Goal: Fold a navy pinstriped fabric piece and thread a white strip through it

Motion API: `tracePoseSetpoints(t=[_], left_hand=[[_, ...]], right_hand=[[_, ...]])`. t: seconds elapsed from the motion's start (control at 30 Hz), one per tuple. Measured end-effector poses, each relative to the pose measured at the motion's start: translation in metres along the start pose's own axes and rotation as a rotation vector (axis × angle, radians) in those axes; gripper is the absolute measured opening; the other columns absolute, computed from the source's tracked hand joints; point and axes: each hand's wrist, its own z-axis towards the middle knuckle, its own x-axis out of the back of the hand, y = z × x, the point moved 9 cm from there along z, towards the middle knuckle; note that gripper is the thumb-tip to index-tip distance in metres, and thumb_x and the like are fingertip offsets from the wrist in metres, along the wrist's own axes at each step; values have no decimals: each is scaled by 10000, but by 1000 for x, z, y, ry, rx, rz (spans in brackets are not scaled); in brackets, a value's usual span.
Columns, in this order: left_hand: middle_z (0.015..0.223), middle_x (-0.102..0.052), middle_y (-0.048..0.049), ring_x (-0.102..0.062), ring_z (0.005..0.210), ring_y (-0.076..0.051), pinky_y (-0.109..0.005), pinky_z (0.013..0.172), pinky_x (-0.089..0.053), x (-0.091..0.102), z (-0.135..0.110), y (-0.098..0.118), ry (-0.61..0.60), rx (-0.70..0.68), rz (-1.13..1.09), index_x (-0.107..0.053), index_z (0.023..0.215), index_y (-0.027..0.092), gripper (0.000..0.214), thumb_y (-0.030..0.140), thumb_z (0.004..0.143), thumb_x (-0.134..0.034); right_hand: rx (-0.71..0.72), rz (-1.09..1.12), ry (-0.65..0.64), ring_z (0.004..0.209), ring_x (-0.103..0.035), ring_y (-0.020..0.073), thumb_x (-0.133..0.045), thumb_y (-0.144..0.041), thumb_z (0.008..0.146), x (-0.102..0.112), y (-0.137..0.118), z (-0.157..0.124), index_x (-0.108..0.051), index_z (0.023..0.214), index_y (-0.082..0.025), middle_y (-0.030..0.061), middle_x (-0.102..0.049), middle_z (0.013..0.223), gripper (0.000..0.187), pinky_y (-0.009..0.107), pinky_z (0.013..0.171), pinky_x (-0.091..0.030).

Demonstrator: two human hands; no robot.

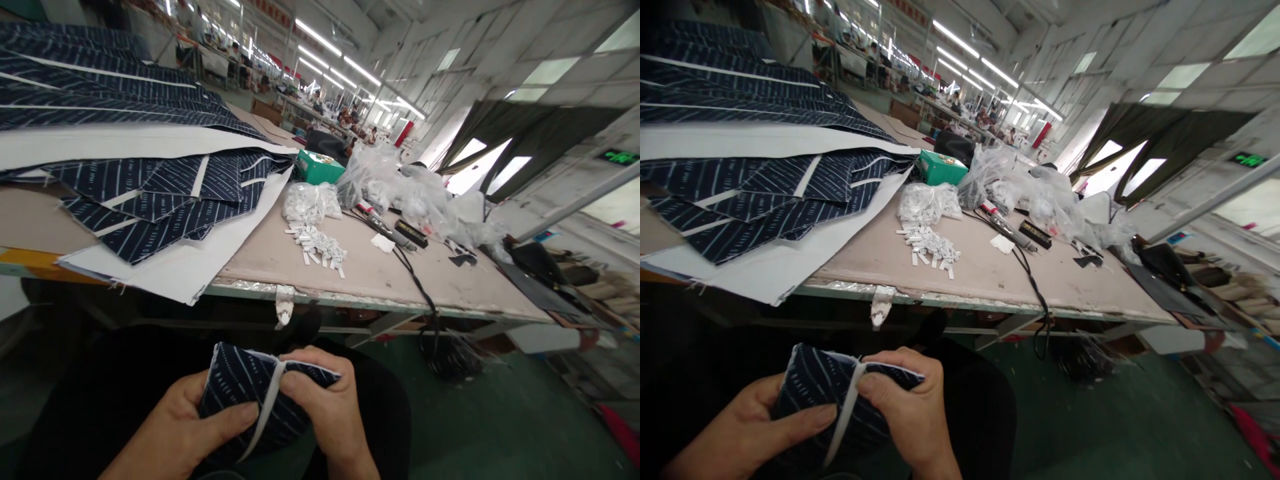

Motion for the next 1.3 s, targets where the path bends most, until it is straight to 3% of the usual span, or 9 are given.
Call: tracePoseSetpoints(t=[0.13,0.23,0.4,0.5,0.63,0.73,0.87,1.03,1.3], left_hand=[[774,-842,-32,-727,685,-223,-245,640,-580,-7,4,20,9,-165,102,-877,881,270,455,529,534,-1017],[674,-767,-4,-643,636,-159,-185,592,-492,-8,7,35,39,-294,242,-852,752,230,342,542,649,-948],[591,-696,9,-574,576,-141,-207,561,-464,-6,18,22,73,-128,94,-794,655,198,436,584,562,-975],[568,-697,9,-579,547,-143,-221,544,-475,-6,20,12,84,-51,-15,-793,638,195,497,590,439,-1020],[720,-806,-28,-711,739,-206,-242,703,-561,-9,16,8,27,-78,-19,-858,790,202,459,544,532,-1022],[723,-829,-37,-723,724,-206,-246,705,-575,-5,13,3,59,-43,-52,-858,758,199,432,540,549,-1022],[655,-807,-41,-703,659,-171,-204,655,-555,-4,14,7,50,8,-123,-839,672,169,438,549,551,-1020],[679,-808,-43,-740,668,-219,-280,689,-605,-7,25,18,7,-12,-158,-812,667,183,400,526,596,-1004],[664,-800,-52,-715,628,-217,-306,680,-595,-15,37,29,-13,-82,-110,-770,633,179,321,446,702,-935]], right_hand=[[20,-58,42,656,-655,168,-886,-331,694,0,-3,-4,-877,753,-235,36,-770,717,113,256,631,-505],[150,-150,31,656,-657,154,-842,-283,779,-1,-10,-8,-866,783,-238,19,-748,713,51,242,624,-502],[690,-369,-38,662,-656,137,-721,-96,896,-14,-47,-33,-833,926,-221,21,-731,745,172,231,626,-510],[839,-447,-16,659,-658,142,-675,-46,892,-19,-56,-44,-815,964,-204,38,-734,774,223,240,618,-518],[630,-359,97,659,-680,133,-738,-107,896,-6,-47,-27,-822,907,-241,6,-736,747,158,216,620,-522],[476,-285,-3,646,-679,137,-847,-212,848,-9,-34,-14,-841,842,-230,12,-737,724,19,215,599,-511],[414,-106,-110,709,-695,170,-877,-263,834,-13,-23,-10,-862,802,-226,46,-773,751,51,260,683,-544],[-71,423,-14,583,-615,170,-888,-418,758,-14,26,4,-804,668,-187,39,-721,625,262,296,632,-542],[-184,407,-15,459,-473,144,-760,-419,669,-25,19,23,-643,410,-195,28,-557,435,362,294,534,-435]])
